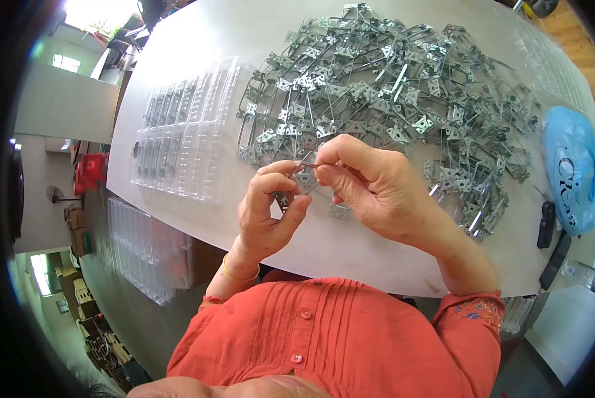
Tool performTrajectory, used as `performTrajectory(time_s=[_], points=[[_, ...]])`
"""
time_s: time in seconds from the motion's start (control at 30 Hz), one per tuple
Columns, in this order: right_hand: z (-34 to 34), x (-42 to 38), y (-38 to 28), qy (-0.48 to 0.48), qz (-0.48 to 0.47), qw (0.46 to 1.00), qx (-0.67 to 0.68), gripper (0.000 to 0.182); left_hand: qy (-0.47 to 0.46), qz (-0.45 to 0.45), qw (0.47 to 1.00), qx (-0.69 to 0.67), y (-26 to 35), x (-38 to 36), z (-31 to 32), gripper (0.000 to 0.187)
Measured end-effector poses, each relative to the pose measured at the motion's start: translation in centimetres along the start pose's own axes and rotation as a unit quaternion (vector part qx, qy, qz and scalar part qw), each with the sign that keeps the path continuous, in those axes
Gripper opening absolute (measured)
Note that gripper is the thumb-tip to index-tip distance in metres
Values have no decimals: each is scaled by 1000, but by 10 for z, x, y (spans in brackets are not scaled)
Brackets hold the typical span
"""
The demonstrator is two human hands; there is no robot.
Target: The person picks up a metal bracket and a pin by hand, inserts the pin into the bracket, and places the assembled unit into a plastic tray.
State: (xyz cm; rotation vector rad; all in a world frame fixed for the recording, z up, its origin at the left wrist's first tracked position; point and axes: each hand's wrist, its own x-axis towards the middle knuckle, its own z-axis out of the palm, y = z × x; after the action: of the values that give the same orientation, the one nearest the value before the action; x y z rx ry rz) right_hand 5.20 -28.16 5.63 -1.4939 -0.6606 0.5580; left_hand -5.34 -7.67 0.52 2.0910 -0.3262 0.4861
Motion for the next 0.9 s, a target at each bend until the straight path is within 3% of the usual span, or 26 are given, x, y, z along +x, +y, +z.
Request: performTrajectory(time_s=[0.2,0.3,0.5,0.57,0.63,0.7,0.9], points=[[4,1,1,47,12,999,-4,4,31,-33,994,-99,6,7,-1,43],[1,3,1,63,19,998,-6,5,39,-30,997,-63,-5,4,-13,48],[4,3,3,62,7,997,-34,6,87,-25,995,43,6,6,-16,26],[6,3,1,50,5,998,-32,6,39,-37,998,18,11,6,-18,27],[8,1,0,59,-11,995,-78,6,67,-52,996,8,12,6,-20,23],[9,-1,4,38,-36,996,-77,7,11,-80,996,-42,10,2,-25,17],[16,-5,3,21,-58,994,-87,8,34,-79,996,-34,8,-6,-31,12]])
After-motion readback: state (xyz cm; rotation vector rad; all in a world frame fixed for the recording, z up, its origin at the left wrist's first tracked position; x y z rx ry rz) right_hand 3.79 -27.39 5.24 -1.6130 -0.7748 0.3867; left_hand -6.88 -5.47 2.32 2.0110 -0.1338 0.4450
